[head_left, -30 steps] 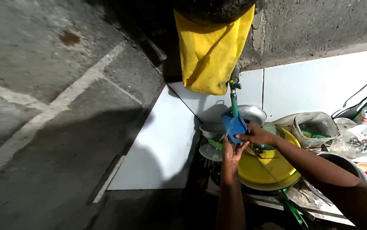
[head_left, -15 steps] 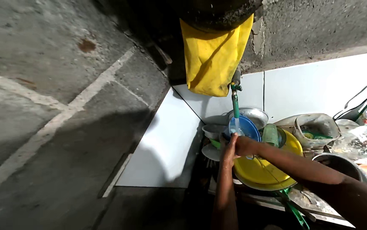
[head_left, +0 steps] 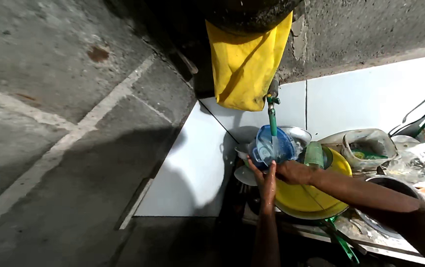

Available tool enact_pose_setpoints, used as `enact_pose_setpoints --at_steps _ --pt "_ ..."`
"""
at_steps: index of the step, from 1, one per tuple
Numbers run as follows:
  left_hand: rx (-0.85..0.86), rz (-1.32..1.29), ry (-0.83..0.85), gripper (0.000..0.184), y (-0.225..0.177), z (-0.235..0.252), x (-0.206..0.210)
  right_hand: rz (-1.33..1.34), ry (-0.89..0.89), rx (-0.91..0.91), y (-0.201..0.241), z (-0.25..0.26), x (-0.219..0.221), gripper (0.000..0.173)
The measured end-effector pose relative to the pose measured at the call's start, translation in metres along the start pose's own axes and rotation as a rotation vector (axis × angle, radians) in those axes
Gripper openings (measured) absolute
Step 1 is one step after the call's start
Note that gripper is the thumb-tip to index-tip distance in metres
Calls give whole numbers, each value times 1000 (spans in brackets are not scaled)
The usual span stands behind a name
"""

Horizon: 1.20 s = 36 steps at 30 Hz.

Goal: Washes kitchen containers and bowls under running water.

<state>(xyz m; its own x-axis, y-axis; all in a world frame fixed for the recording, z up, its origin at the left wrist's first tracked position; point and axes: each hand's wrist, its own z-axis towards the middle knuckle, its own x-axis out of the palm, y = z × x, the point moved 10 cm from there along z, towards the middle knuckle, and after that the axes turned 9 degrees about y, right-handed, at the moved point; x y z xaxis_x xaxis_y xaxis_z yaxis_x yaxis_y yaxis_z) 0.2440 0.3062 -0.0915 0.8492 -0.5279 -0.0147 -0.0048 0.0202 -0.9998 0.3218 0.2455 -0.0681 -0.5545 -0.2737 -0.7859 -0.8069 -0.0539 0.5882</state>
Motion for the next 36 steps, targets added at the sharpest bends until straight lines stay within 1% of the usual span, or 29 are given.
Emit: enact_pose_setpoints --at_steps 1,2,3,4,5,6,7,8,9,10,11,12,14,15,17,19,21,23,25,28,29,31,33,34,36 --pt "-107 4 -4 80 0 0 -6 -51 15 -27 -8 -1 5 36" --pt "-243 2 9 64 -3 1 -12 -153 -2 -34 -19 -3 5 36" --pt "-351 4 34 59 -8 4 -19 -239 -40 -30 -34 -5 1 35" --pt "-425 6 58 61 -10 7 -27 -289 -66 -7 -46 -6 -4 34" --pt "-463 -2 68 65 -9 8 -32 -298 -83 -3 -52 -7 -9 33" --pt "-460 -23 55 68 -10 8 -34 -295 -93 -22 -50 -9 -14 32" --pt "-415 -51 35 72 -11 5 -32 -273 -85 -40 -41 -10 -16 30" --pt "-342 -69 38 80 -12 1 -25 -226 -63 -46 -30 -10 -15 31" --pt "-273 -57 68 88 -11 -3 -15 -138 -44 -50 -18 -12 -14 34" --pt "-222 -29 86 93 -11 -7 -9 -44 -39 -56 -10 -14 -14 37" --pt "-194 -11 80 91 -11 -9 -8 38 -49 -58 -6 -17 -17 40" --pt "-190 -14 58 83 -13 -10 -11 124 -70 -49 -7 -21 -21 42" --pt "-189 -39 20 63 -23 -9 -21 323 -142 -14 -18 -32 -34 42" --pt "-181 -50 21 58 -28 -7 -25 429 -183 1 -25 -38 -40 40" --pt "-184 -82 27 54 -32 -8 -32 641 -247 14 -36 -48 -50 33" --pt "-210 -108 -3 51 -23 -16 -36 838 -272 28 -44 -54 -53 30" --pt "-271 -135 -12 49 -5 -27 -33 983 -270 72 -52 -59 -51 34" --pt "-329 -138 18 53 19 -39 -25 1074 -261 123 -63 -65 -46 39" --pt "-415 -163 65 60 42 -50 -12 1173 -276 166 -80 -71 -39 40" --pt "-582 -314 108 66 69 -68 11 1383 -279 263 -109 -77 -16 41" --pt "-610 -362 109 65 74 -73 17 1445 -278 302 -117 -77 -5 42" --pt "-648 -424 65 62 83 -81 19 1509 -237 349 -126 -77 14 42" --pt "-682 -430 23 60 86 -89 15 1436 -171 365 -130 -75 21 40" --pt "-675 -431 3 60 85 -92 12 1379 -135 368 -129 -74 22 39" --pt "-567 -436 -85 60 81 -95 0 1229 -51 366 -124 -67 24 37"
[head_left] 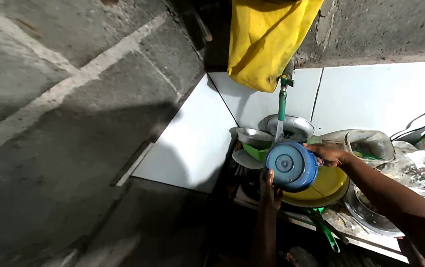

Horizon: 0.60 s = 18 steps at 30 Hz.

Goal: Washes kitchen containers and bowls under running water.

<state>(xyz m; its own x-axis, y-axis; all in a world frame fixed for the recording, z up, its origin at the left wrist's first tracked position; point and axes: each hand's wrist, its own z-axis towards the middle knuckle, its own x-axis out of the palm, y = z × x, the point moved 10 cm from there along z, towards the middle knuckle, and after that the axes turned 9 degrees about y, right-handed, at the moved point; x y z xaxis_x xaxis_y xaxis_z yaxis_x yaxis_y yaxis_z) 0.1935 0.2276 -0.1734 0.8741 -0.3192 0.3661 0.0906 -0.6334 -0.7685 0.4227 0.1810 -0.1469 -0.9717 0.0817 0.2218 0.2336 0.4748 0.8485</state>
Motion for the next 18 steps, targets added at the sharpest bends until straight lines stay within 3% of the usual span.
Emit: enact_pose_setpoints --at_steps 4,6,9,11,14,18 --pt "389 221 -110 100 -44 -32 -15 -609 -22 -118 37 12 1 39" --pt "531 321 -172 110 -66 -54 -25 -892 -259 -282 75 14 -11 46" --pt "742 296 -221 108 -95 -86 -54 -1061 -536 -395 115 17 -32 56" --pt "738 286 -311 100 -101 -111 -89 -1095 -564 -374 118 33 -44 65" --pt "703 189 -452 73 -90 -162 -154 -1091 -537 -241 102 59 -59 82" --pt "559 119 -646 69 -29 -229 -251 -1112 -481 -165 93 61 -69 66"
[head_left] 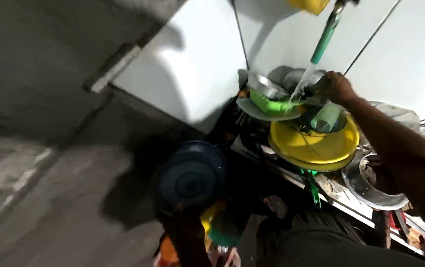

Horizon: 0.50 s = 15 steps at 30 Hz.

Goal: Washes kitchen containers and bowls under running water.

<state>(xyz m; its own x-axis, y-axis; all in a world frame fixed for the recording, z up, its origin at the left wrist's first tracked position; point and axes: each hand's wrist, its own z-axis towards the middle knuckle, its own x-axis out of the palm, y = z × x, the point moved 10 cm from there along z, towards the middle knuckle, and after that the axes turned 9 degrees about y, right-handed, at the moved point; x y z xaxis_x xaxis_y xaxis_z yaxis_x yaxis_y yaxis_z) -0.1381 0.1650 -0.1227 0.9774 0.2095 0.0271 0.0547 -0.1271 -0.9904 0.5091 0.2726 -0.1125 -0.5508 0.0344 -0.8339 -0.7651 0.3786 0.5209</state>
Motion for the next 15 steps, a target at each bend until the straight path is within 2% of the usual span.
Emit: enact_pose_setpoints --at_steps 3,5,7,10,11,13,14,15 --pt "-223 11 -310 58 46 -49 -90 -87 56 -94 -4 0 8 51" --pt "-336 10 -470 55 84 -78 -136 -100 47 -88 -18 5 11 57" --pt "-456 -41 -548 57 122 -100 -164 -62 -1 -112 -49 26 17 61" --pt "-586 -121 -568 70 174 -119 -176 124 4 -197 -68 38 19 61" --pt "-610 -121 -573 71 189 -124 -179 167 28 -228 -54 32 16 61" --pt "-602 -10 -553 66 202 -137 -187 194 91 -228 1 -4 12 57" --pt "-554 20 -475 62 202 -141 -182 185 118 -219 32 -26 6 53" --pt "-431 14 -311 57 202 -143 -177 172 133 -205 55 -44 -2 49"
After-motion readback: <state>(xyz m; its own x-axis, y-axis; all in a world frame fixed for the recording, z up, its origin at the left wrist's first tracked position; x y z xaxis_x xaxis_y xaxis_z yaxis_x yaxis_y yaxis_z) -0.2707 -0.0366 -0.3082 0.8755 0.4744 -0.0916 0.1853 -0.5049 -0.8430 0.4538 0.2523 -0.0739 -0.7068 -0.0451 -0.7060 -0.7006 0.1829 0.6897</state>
